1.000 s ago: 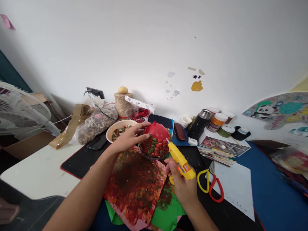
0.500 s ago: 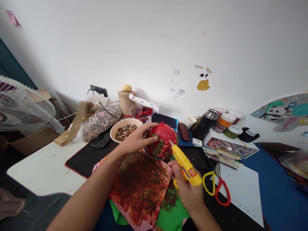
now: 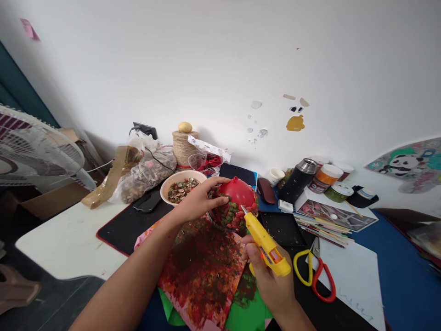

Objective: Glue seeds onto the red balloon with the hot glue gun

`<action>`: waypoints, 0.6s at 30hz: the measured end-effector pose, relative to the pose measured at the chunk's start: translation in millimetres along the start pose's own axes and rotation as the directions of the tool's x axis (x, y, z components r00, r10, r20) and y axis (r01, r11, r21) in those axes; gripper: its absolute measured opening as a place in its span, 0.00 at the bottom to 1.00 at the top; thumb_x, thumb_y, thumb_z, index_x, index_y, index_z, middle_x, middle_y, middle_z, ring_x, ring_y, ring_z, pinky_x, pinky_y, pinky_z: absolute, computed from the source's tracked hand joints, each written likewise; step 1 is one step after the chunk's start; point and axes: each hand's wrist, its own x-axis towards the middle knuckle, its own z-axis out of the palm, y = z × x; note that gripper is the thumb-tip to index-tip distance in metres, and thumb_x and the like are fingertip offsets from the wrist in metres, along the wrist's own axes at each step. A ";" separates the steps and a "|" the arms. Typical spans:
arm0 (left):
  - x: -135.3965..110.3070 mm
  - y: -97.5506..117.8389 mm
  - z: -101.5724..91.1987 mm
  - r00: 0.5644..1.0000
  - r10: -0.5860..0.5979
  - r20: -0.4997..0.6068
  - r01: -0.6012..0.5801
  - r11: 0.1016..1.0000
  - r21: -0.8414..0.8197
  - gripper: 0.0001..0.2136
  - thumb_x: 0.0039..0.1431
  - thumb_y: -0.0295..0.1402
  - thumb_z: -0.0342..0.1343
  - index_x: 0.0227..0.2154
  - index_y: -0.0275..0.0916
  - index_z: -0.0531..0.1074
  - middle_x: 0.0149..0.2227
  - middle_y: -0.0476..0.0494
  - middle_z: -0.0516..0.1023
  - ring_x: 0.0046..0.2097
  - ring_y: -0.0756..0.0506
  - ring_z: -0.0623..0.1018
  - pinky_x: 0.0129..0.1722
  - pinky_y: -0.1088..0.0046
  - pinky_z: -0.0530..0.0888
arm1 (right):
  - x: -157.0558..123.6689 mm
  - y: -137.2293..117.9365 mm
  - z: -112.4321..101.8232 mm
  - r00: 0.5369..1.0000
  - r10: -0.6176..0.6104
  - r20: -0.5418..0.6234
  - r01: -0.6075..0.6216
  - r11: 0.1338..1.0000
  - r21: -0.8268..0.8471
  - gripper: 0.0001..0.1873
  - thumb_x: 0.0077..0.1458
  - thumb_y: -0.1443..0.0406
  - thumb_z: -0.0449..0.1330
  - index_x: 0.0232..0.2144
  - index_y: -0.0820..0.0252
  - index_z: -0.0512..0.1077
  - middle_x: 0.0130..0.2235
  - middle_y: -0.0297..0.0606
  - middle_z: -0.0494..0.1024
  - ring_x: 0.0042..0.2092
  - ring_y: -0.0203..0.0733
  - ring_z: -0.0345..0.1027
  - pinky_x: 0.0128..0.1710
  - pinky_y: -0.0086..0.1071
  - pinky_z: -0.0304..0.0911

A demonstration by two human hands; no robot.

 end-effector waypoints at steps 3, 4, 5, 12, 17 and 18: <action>-0.1 0.1 -1.9 1.000 -0.002 0.029 0.004 0.998 -0.058 0.25 0.65 0.44 0.68 0.63 0.48 0.77 0.69 0.39 0.74 0.70 0.35 0.73 0.72 0.54 0.68 | -1.4 2.4 1.3 1.000 -0.025 0.007 0.025 1.000 -0.005 0.13 0.72 0.55 0.64 0.43 0.53 0.86 0.28 0.37 0.83 0.25 0.44 0.76 0.29 0.34 0.76; -0.3 0.7 -2.7 0.999 -0.007 0.037 0.009 0.998 -0.070 0.25 0.65 0.45 0.68 0.63 0.48 0.77 0.69 0.39 0.74 0.70 0.35 0.73 0.72 0.53 0.68 | -1.1 1.8 1.7 1.000 -0.025 0.015 0.025 1.000 -0.006 0.12 0.72 0.55 0.64 0.43 0.53 0.86 0.30 0.38 0.84 0.26 0.44 0.77 0.30 0.35 0.77; -0.5 1.4 -3.6 0.999 -0.014 0.044 0.017 0.996 -0.082 0.25 0.65 0.45 0.68 0.63 0.48 0.77 0.70 0.39 0.74 0.70 0.34 0.73 0.72 0.53 0.68 | -0.6 0.7 2.0 0.999 -0.025 0.022 0.025 1.000 -0.006 0.12 0.72 0.55 0.64 0.43 0.53 0.85 0.31 0.39 0.85 0.26 0.44 0.77 0.31 0.35 0.78; 0.1 -1.0 -4.1 0.998 -0.040 0.056 0.049 0.982 -0.184 0.25 0.66 0.48 0.66 0.63 0.47 0.78 0.68 0.38 0.77 0.68 0.33 0.75 0.70 0.50 0.71 | 3.6 -7.9 3.0 0.999 -0.005 0.033 0.005 1.000 0.003 0.14 0.70 0.53 0.65 0.40 0.54 0.86 0.35 0.42 0.87 0.29 0.46 0.81 0.38 0.39 0.82; 0.9 -2.0 -3.8 0.999 -0.037 0.026 0.040 0.989 -0.140 0.24 0.65 0.47 0.68 0.61 0.47 0.80 0.67 0.39 0.77 0.69 0.33 0.74 0.70 0.51 0.71 | 4.2 -10.6 2.1 0.999 -0.010 0.037 0.010 1.000 -0.001 0.15 0.71 0.53 0.65 0.40 0.54 0.86 0.33 0.42 0.86 0.35 0.50 0.84 0.42 0.40 0.82; 0.8 -1.0 -4.0 0.999 -0.038 0.034 0.042 0.989 -0.144 0.24 0.65 0.47 0.67 0.61 0.47 0.80 0.67 0.38 0.77 0.69 0.33 0.74 0.69 0.51 0.71 | 4.4 -11.0 2.0 0.999 -0.017 0.038 0.017 1.000 0.002 0.14 0.71 0.53 0.65 0.40 0.54 0.86 0.34 0.42 0.86 0.37 0.50 0.84 0.42 0.39 0.81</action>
